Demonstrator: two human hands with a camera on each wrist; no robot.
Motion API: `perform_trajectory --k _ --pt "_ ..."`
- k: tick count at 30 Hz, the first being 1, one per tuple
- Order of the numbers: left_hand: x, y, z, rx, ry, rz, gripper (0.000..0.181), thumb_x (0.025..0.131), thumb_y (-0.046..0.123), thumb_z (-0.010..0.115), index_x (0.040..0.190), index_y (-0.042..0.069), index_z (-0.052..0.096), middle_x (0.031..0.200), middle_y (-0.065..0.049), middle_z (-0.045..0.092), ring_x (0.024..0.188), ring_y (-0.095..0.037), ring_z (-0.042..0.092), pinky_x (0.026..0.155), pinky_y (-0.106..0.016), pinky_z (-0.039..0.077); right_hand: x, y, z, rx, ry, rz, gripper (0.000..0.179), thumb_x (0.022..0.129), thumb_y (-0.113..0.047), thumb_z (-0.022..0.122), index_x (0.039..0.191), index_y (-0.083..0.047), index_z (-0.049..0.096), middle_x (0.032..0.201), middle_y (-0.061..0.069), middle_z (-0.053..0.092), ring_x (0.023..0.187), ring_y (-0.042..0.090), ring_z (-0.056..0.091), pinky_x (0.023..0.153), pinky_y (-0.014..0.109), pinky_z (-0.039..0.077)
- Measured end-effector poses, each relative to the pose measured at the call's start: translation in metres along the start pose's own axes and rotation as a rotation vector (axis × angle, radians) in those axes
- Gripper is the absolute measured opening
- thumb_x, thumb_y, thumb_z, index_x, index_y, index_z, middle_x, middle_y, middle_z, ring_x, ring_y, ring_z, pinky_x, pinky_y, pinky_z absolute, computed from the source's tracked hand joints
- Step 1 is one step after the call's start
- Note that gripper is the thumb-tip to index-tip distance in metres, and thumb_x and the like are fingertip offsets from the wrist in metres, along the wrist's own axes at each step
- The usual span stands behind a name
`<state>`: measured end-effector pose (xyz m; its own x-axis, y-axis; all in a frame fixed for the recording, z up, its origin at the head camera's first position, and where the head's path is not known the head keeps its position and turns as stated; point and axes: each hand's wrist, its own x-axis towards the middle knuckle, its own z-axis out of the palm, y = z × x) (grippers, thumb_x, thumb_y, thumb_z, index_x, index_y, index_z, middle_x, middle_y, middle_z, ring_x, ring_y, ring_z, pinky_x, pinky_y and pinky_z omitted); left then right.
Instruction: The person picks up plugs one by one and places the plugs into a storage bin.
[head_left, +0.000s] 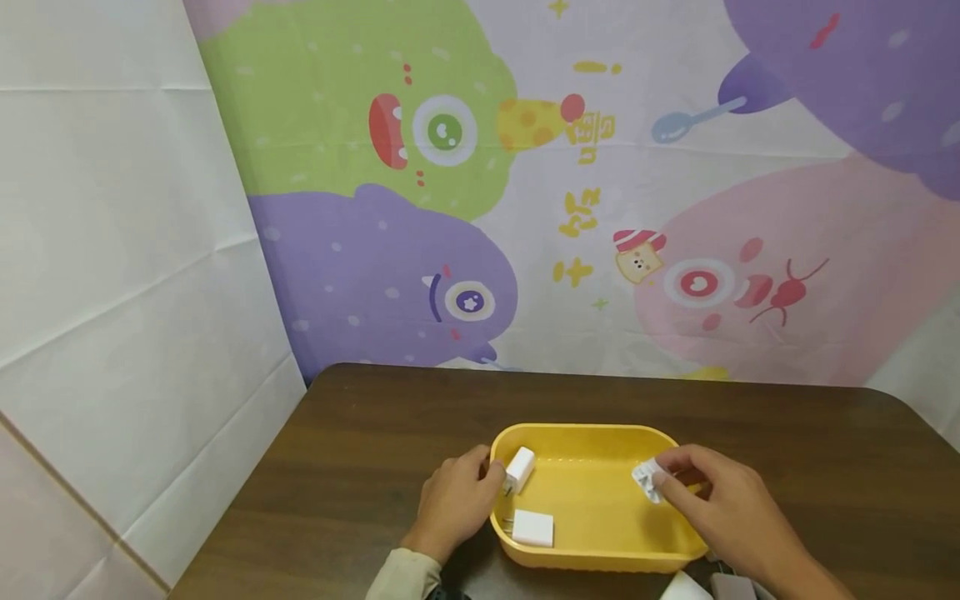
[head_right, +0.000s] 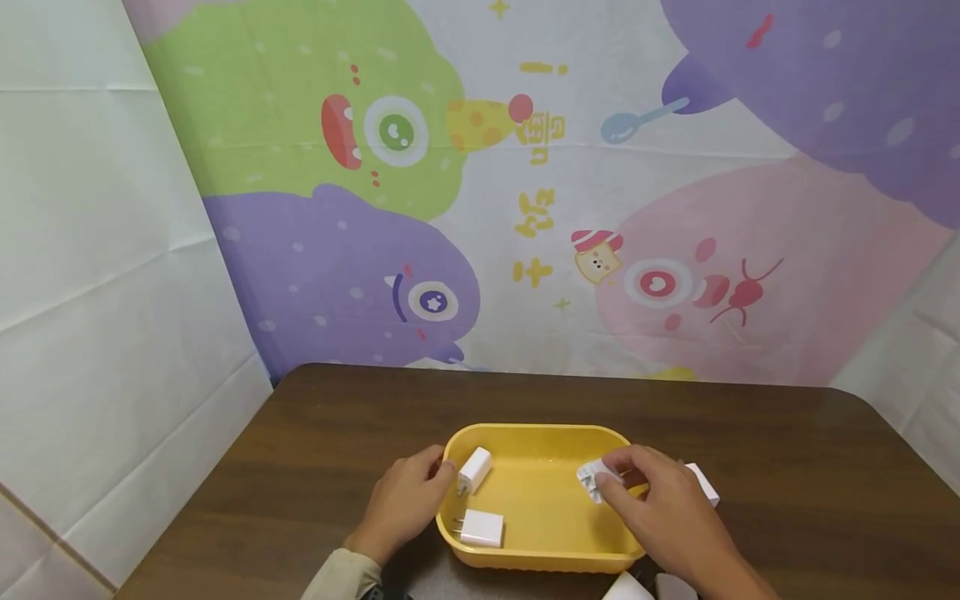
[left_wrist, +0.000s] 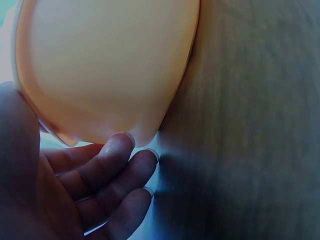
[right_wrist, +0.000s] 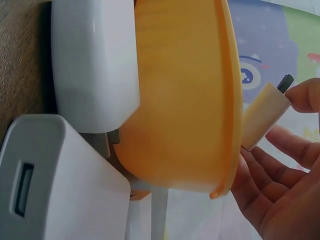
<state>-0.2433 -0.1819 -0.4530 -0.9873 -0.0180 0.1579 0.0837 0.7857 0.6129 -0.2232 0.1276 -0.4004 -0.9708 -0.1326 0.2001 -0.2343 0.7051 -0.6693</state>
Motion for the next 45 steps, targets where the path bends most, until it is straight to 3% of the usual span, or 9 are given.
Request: perform_trajectory --k 9,18,26,30,36,45 --pt "-0.001 0.000 -0.002 -0.004 0.009 0.007 0.024 0.098 0.033 0.053 0.076 0.023 0.053 0.063 0.005 0.051 0.059 -0.014 0.049 0.057 -0.036 0.037 0.005 -0.002 0.013 0.011 0.026 -0.112 0.019 0.092 -0.032 0.074 0.102 -0.016 0.071 0.091 -0.011 0.069 0.077 0.006 0.064 0.070 0.026 0.053" --pt "-0.001 0.000 0.000 -0.009 0.004 0.011 0.024 0.098 0.033 0.053 0.076 0.023 0.053 0.062 0.006 0.050 0.058 -0.014 0.049 0.056 -0.036 0.037 0.009 -0.003 0.023 -0.028 0.044 -0.155 0.014 0.091 -0.032 0.074 0.099 -0.021 0.070 0.089 -0.015 0.068 0.076 0.003 0.063 0.069 0.027 0.052" --pt "-0.001 0.000 0.001 -0.008 0.001 0.001 0.026 0.098 0.033 0.053 0.075 0.022 0.051 0.061 0.005 0.048 0.056 -0.013 0.047 0.054 -0.035 0.036 0.011 -0.007 0.036 0.044 -0.071 -0.159 0.016 0.089 -0.028 0.076 0.099 -0.017 0.069 0.089 -0.013 0.066 0.081 0.006 0.061 0.069 0.026 0.052" --pt "-0.001 0.000 0.000 -0.008 0.005 0.000 0.026 0.098 0.033 0.053 0.075 0.022 0.051 0.061 0.004 0.048 0.056 -0.014 0.047 0.054 -0.035 0.036 0.013 -0.009 0.042 0.037 -0.117 -0.200 0.016 0.087 -0.025 0.078 0.097 -0.017 0.069 0.088 -0.013 0.065 0.079 0.005 0.060 0.069 0.027 0.053" --pt "-0.001 0.001 -0.001 -0.014 -0.003 -0.001 0.026 0.098 0.034 0.052 0.075 0.022 0.052 0.061 0.005 0.048 0.057 -0.013 0.047 0.055 -0.035 0.036 0.015 -0.012 0.045 -0.053 -0.162 -0.242 0.018 0.085 -0.028 0.080 0.096 -0.021 0.068 0.088 -0.017 0.063 0.079 0.001 0.059 0.071 0.029 0.052" --pt "-0.001 0.001 -0.001 -0.013 -0.005 -0.004 0.026 0.098 0.033 0.052 0.075 0.022 0.051 0.061 0.004 0.048 0.056 -0.013 0.047 0.054 -0.035 0.036 0.015 -0.019 0.052 -0.256 -0.244 -0.227 0.031 0.080 -0.042 0.082 0.102 -0.023 0.070 0.095 -0.016 0.064 0.082 0.002 0.056 0.077 0.033 0.051"
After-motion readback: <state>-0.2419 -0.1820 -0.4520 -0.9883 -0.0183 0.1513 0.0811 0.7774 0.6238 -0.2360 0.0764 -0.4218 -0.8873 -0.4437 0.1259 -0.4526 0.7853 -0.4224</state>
